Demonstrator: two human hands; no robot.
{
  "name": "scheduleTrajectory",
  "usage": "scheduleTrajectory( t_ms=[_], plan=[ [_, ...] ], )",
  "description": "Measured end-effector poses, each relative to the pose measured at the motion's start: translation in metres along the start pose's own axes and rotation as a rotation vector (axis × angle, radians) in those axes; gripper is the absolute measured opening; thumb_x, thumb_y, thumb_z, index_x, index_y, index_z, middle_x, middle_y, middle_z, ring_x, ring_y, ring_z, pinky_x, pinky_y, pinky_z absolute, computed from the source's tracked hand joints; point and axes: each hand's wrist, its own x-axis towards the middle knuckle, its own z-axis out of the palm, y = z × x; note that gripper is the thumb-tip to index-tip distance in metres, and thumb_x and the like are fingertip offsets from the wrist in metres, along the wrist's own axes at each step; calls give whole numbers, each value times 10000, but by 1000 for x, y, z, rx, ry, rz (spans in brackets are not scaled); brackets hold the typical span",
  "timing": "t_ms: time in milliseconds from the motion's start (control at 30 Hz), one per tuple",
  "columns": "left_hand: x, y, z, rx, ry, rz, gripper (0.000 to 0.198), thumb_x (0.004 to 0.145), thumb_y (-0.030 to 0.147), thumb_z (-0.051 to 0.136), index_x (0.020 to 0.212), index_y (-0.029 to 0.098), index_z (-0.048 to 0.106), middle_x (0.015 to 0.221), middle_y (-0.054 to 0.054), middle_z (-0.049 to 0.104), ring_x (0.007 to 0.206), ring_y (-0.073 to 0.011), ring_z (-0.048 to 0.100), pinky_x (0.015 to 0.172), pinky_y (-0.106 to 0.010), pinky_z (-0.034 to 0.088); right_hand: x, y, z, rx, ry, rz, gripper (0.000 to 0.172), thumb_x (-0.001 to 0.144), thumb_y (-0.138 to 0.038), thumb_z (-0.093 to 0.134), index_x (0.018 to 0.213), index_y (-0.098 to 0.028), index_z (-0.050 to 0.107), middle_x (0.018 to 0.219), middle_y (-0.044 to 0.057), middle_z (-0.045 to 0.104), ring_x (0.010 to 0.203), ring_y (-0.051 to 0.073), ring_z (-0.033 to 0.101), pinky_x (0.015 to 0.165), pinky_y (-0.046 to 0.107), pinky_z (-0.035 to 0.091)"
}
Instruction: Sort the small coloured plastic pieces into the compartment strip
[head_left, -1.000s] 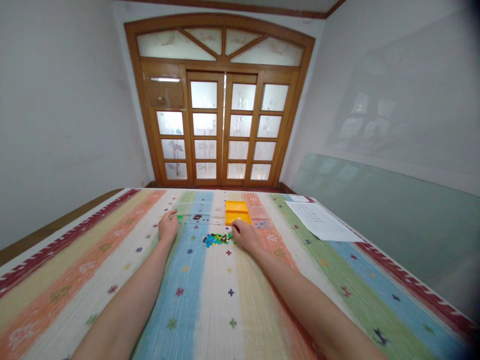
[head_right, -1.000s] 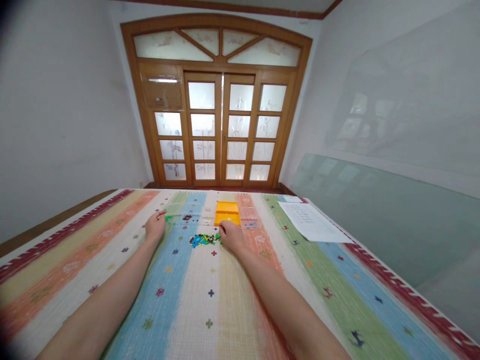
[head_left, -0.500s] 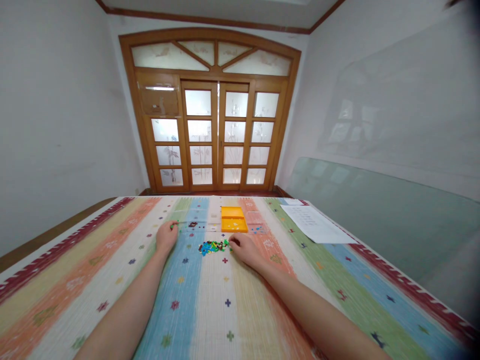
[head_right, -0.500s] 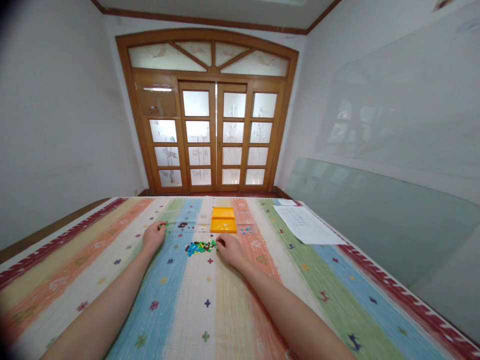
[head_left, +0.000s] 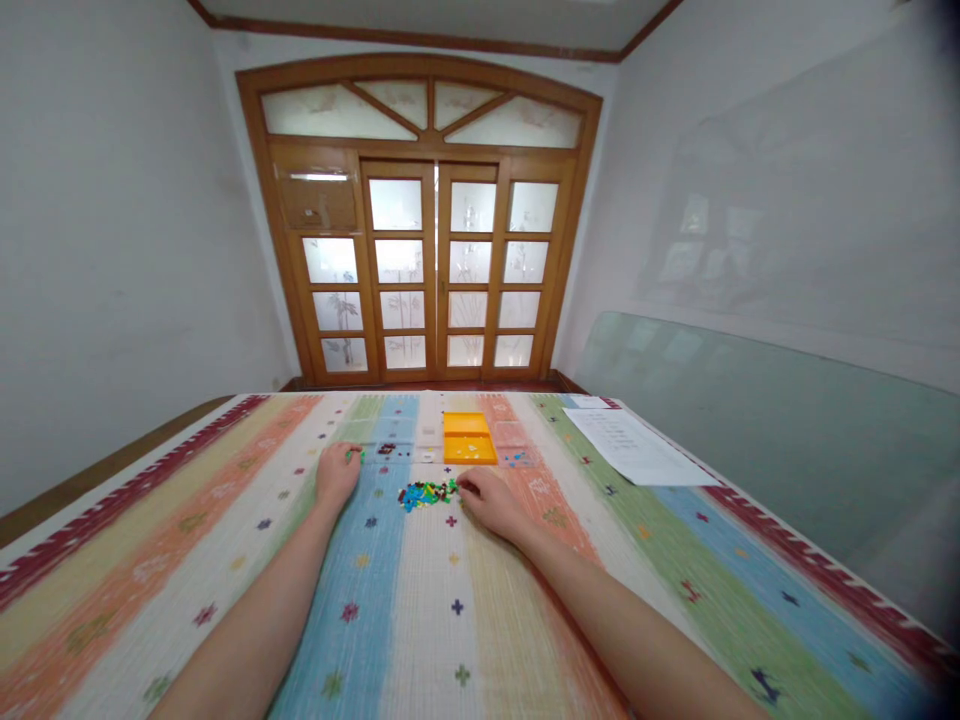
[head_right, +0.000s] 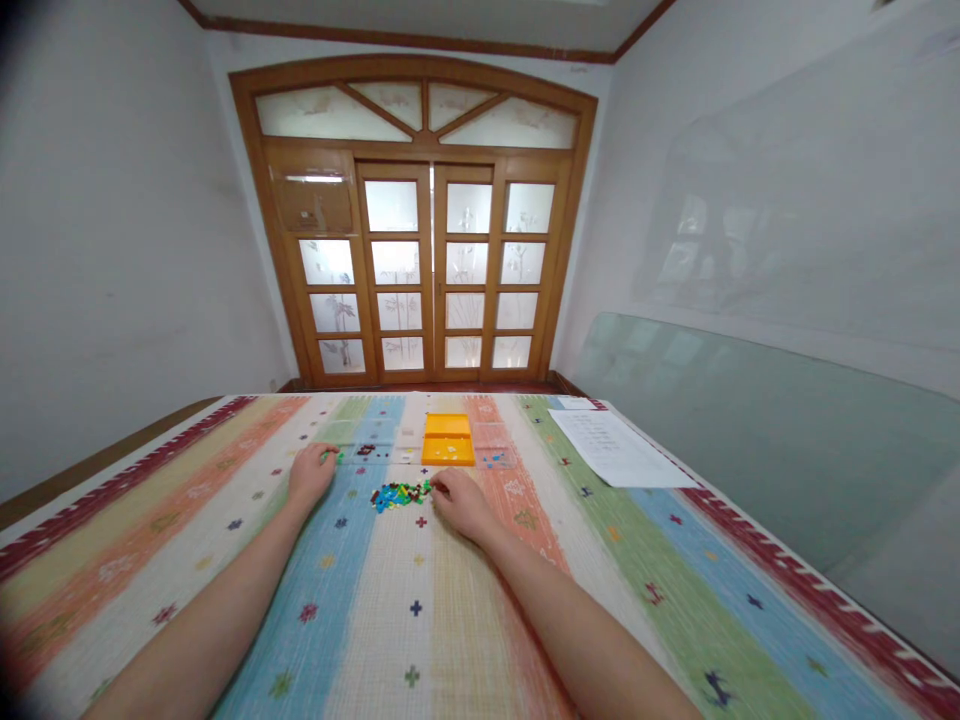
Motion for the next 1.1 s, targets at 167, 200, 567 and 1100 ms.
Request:
scheduleTrajectory(
  t_ms=[167,200,567,1100],
  plan=[
    [-2,1,3,38,-40,11,309,939,276,475,985,223,775,1138,-72,767,1137,-272,660,1084,-396,469,0,1,2,-20,-14,-2,144,936,-170,623,1027,-201,731,1045,67,730,1000,219,644,913,320,474],
    [-2,2,3,49,-49,12,306,944,278,477,992,223,775,1140,-71,767,1136,-272,658,1080,-395,467,0,0,2,-22,-14,-3,149,935,-167,621,1029,-202,731,1049,67,730,1003,219,644,913,318,474],
    [-5,14,0,111,-118,83,315,961,294,500,1063,218,788,1111,-84,777,1109,-283,660,1019,-397,471,1,-2,-1,-35,-1,-15,143,944,-167,618,1038,-196,722,1044,66,732,992,213,647,890,306,469],
    [-17,53,-3,-16,-8,299,276,949,193,528,1128,233,735,1177,-84,742,1164,-270,632,1083,-447,463,0,-5,-3,-56,6,-2,156,944,-164,620,1056,-202,721,1055,65,740,998,210,657,891,300,474]
  ],
)
